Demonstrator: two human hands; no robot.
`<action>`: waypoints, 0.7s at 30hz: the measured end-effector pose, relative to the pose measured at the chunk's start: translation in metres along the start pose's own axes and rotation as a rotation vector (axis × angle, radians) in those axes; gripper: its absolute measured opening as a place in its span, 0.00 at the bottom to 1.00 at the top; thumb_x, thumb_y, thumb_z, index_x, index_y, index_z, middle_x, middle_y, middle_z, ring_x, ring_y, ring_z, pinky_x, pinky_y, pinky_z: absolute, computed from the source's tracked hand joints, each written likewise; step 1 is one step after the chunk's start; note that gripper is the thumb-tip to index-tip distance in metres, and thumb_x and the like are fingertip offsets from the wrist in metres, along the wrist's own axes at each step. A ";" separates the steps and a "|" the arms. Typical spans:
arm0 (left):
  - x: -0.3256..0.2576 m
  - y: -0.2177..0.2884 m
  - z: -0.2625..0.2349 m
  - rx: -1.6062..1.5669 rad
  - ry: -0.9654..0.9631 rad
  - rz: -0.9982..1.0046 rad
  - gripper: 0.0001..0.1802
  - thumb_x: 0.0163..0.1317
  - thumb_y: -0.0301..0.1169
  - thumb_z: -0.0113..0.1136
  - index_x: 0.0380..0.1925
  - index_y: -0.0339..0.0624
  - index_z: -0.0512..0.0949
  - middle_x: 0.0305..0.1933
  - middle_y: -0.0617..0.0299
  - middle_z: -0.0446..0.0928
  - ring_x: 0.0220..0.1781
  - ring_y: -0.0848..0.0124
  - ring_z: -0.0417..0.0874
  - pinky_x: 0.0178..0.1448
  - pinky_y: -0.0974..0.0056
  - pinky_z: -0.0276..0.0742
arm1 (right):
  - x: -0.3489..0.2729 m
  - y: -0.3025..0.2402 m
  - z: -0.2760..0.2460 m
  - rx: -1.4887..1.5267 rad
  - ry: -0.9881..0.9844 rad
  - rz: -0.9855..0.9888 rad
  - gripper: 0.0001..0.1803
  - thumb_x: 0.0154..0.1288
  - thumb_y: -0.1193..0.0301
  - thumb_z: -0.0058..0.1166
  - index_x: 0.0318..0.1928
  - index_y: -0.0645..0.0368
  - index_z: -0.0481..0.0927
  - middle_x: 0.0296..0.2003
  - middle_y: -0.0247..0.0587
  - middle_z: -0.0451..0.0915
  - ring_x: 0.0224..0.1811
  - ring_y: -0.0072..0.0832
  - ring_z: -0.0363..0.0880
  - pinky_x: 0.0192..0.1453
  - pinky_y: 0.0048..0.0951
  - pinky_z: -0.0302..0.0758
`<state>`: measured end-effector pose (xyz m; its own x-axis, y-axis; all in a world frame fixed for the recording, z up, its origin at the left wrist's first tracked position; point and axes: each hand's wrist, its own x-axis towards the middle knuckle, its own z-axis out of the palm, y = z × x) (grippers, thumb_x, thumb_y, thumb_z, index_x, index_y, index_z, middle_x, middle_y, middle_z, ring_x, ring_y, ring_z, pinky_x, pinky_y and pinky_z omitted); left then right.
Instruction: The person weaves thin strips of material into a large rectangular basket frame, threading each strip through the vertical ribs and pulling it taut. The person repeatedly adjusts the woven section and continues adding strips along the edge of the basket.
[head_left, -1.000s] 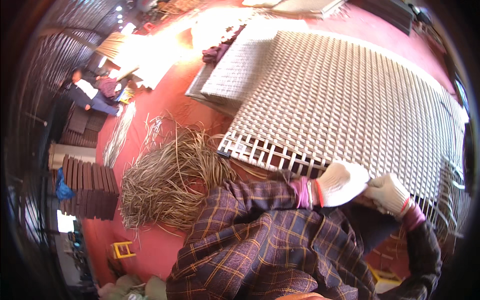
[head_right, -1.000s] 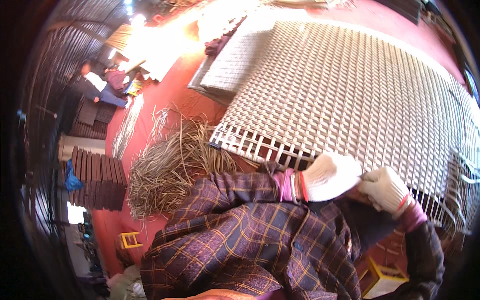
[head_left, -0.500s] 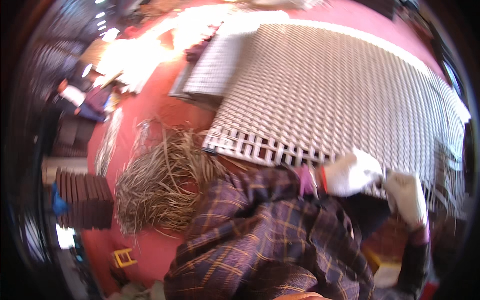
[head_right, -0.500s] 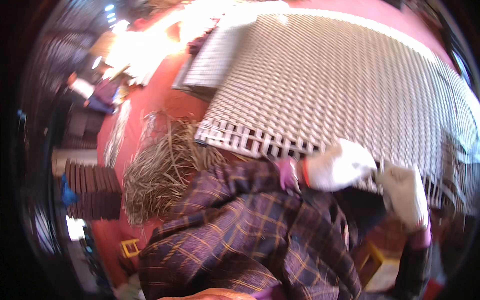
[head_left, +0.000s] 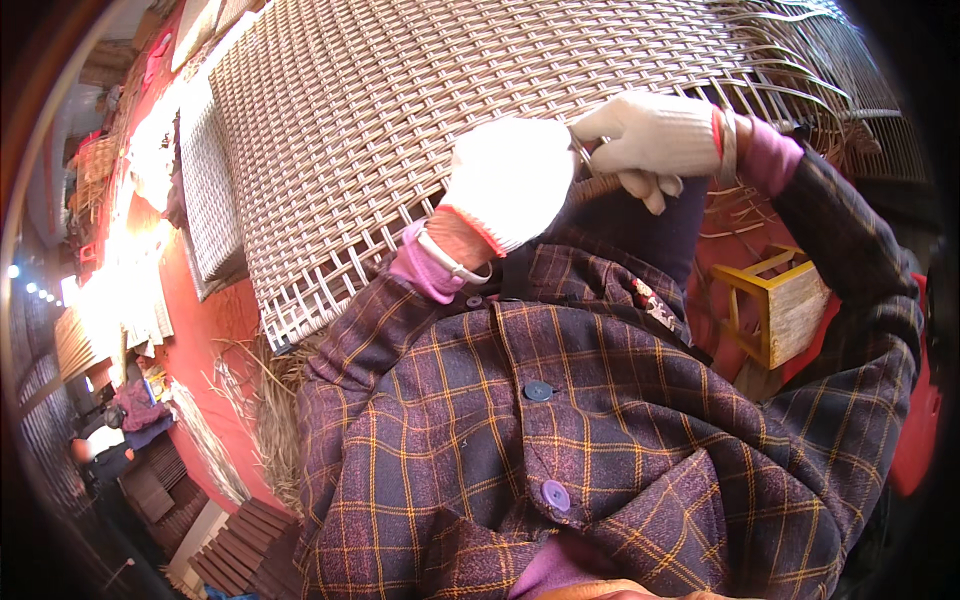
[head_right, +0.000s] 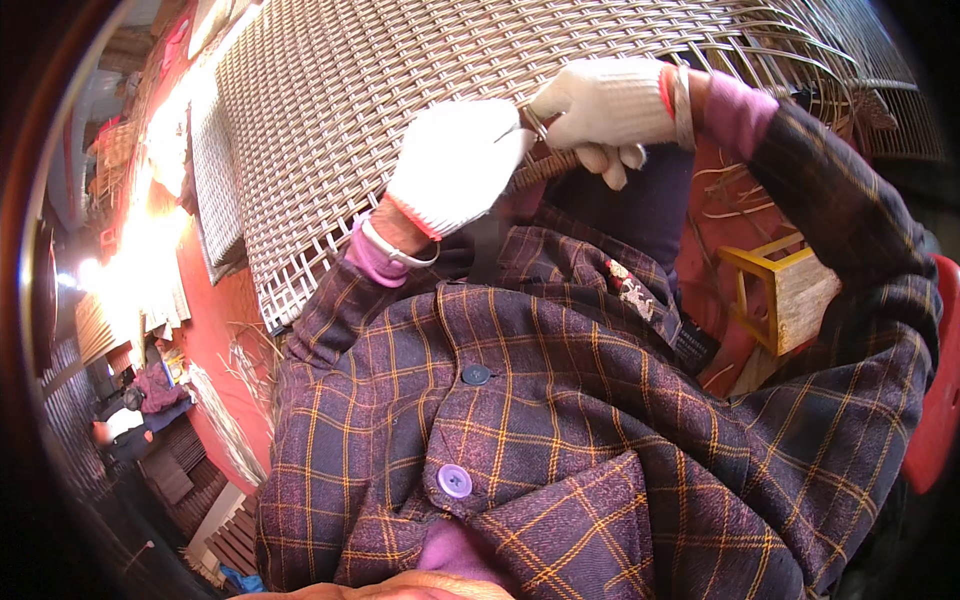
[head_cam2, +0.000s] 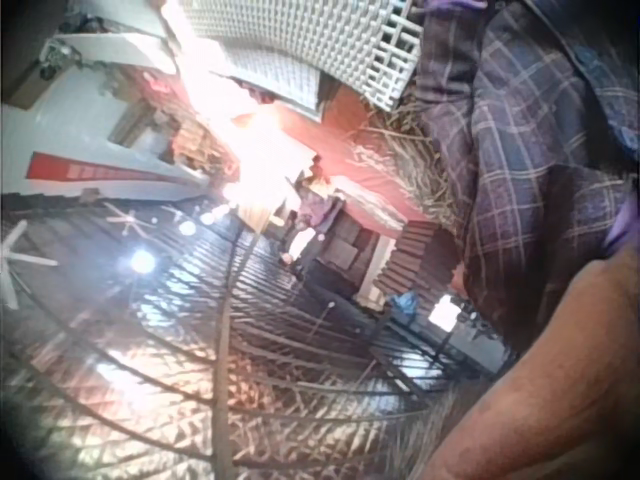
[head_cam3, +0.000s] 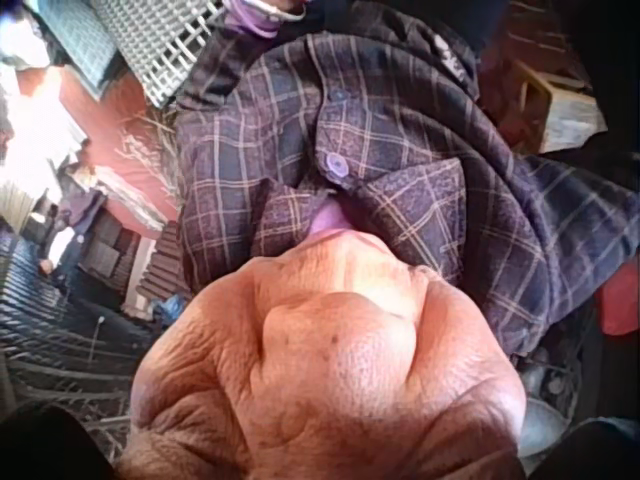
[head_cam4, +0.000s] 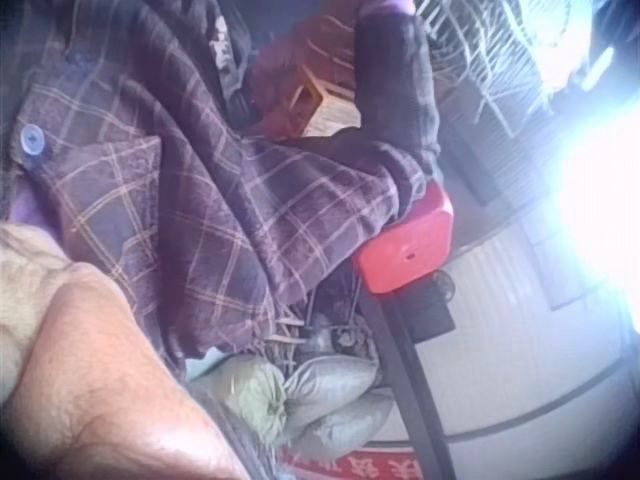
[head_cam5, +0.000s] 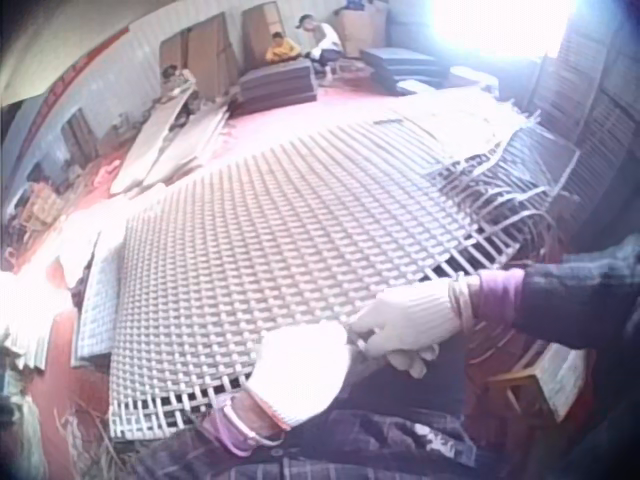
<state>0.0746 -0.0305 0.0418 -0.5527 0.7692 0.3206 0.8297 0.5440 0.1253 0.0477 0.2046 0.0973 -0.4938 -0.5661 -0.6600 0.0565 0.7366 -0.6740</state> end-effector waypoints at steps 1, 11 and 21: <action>0.003 0.002 0.004 -0.011 -0.008 -0.031 0.06 0.66 0.33 0.67 0.39 0.45 0.87 0.37 0.60 0.82 0.36 0.59 0.87 0.39 0.54 0.83 | 0.005 -0.001 -0.002 0.081 -0.024 0.049 0.18 0.82 0.71 0.46 0.64 0.62 0.80 0.19 0.37 0.84 0.17 0.25 0.86 0.18 0.22 0.77; -0.014 0.012 0.007 -0.433 0.373 -0.317 0.11 0.68 0.25 0.75 0.49 0.35 0.89 0.47 0.51 0.90 0.44 0.61 0.93 0.47 0.61 0.88 | -0.011 0.029 -0.016 -0.201 0.397 -0.222 0.18 0.74 0.64 0.61 0.30 0.65 0.83 0.18 0.35 0.74 0.17 0.21 0.73 0.23 0.29 0.69; 0.035 0.015 0.001 -0.997 0.016 -0.319 0.13 0.73 0.30 0.68 0.54 0.40 0.90 0.45 0.55 0.91 0.35 0.66 0.90 0.38 0.62 0.85 | -0.073 0.031 0.005 -0.010 0.553 -0.178 0.16 0.82 0.63 0.58 0.37 0.61 0.87 0.17 0.28 0.73 0.16 0.14 0.70 0.22 0.22 0.64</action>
<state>0.0676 0.0044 0.0542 -0.7620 0.6304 0.1482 0.3378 0.1917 0.9215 0.0893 0.2667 0.1229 -0.8751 -0.4058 -0.2638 -0.0755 0.6529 -0.7537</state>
